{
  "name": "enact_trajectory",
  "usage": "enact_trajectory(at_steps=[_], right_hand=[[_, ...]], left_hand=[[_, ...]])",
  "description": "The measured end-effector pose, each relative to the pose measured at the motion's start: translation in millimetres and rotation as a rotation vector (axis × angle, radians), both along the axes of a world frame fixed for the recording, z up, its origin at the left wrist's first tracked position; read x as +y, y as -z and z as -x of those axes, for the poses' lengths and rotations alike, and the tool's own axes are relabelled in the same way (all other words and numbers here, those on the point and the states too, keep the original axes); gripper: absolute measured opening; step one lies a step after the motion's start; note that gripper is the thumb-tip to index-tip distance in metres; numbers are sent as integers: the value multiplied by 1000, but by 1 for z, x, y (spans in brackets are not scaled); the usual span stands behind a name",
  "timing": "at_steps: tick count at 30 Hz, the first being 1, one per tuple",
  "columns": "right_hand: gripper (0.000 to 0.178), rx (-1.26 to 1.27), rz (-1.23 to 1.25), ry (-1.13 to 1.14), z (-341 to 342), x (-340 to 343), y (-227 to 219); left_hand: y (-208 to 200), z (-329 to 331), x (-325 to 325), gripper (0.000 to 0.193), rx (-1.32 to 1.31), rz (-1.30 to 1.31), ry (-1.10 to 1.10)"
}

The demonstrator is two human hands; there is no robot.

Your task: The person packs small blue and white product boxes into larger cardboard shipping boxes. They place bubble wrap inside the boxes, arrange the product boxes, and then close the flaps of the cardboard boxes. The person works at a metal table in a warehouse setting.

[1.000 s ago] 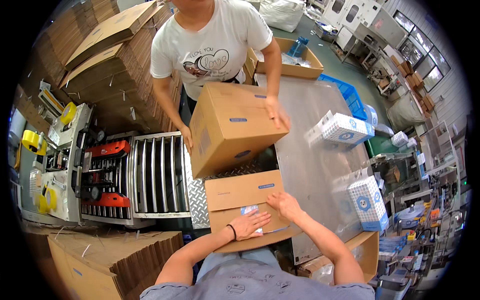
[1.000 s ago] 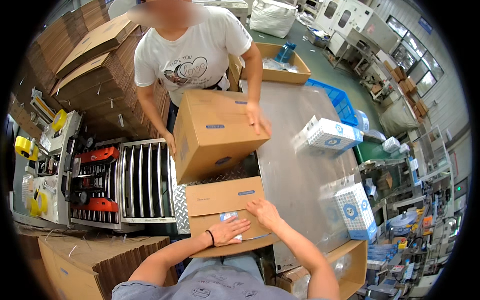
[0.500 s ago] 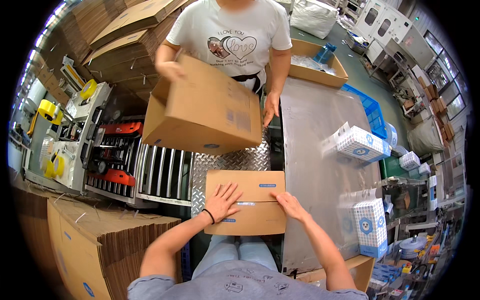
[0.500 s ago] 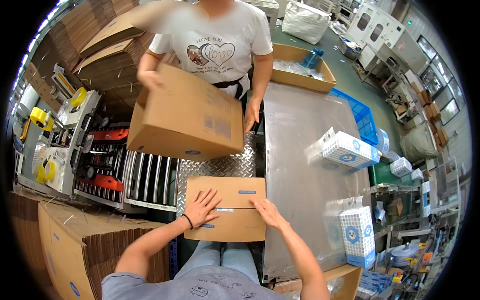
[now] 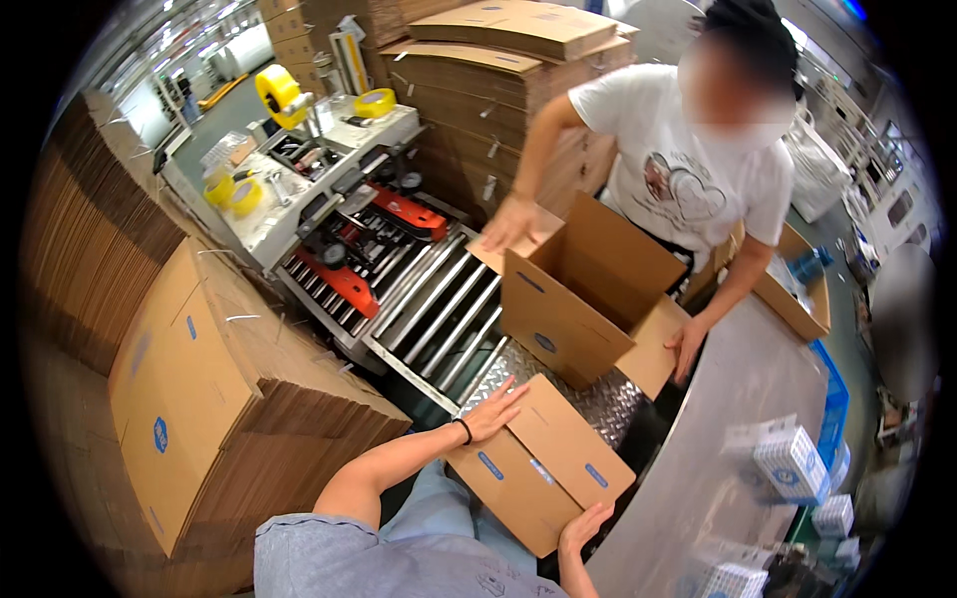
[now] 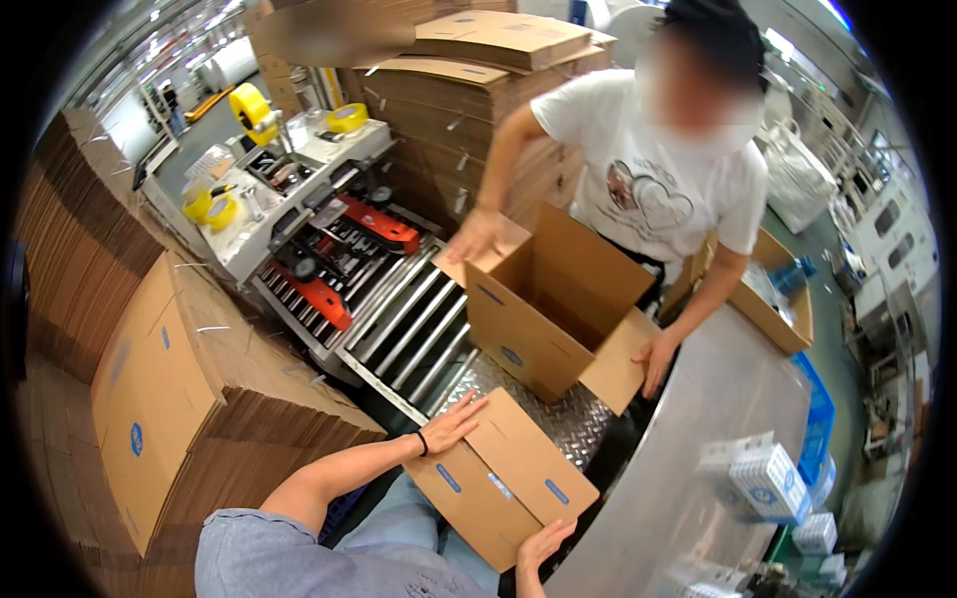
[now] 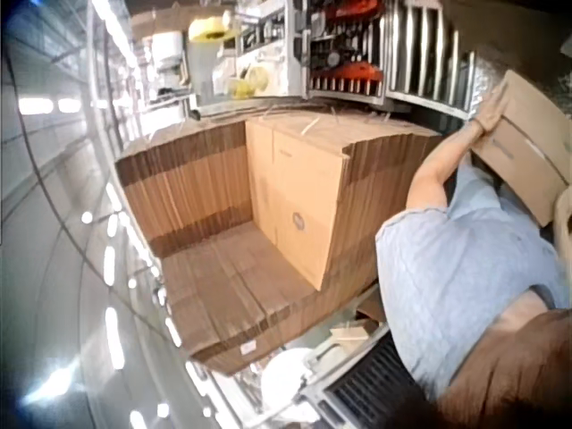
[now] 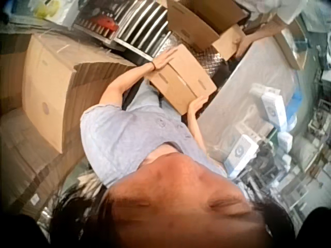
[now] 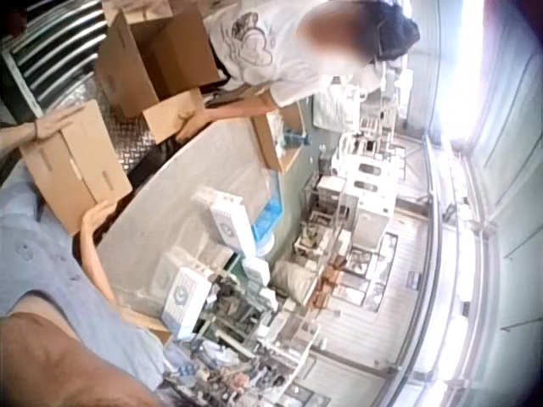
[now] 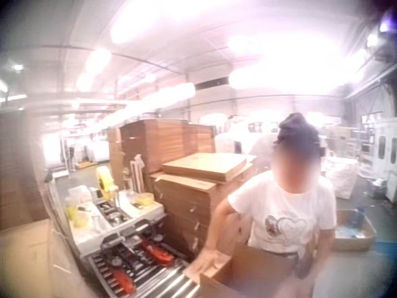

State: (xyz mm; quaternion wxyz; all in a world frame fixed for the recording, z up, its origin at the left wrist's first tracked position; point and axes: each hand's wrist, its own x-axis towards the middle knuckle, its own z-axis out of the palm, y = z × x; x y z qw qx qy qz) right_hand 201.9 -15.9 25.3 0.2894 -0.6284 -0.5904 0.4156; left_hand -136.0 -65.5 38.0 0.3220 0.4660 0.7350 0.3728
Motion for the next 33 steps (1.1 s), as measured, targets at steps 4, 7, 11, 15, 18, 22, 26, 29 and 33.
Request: enact_trajectory(at_steps=[4,7,11,15,18,22,26,29,33], right_hand=[[64,128,-3,4,48,-28,18],[69,135,57,5,111,-46,24],[72,118,65,33,234,-62,-11],[66,80,53,70,340,-41,4],[64,16,-184,-4,401,10,38],[59,15,-87,-242,495,85,30],[57,-79,-112,-340,556,100,40],[60,-162,-76,-364,612,82,24],[62,-26,-108,-435,658,74,23]], left_hand=[[0,62,6,53,93,-26,124],[-10,128,6,52,121,17,188],[-19,228,23,52,226,114,195],[-25,300,45,56,848,-68,25],[-22,312,47,60,756,50,48],[-23,358,36,64,744,-81,17],[-20,415,34,68,749,88,-49],[-18,464,19,69,798,81,-102],[-26,502,9,70,767,115,-113]])
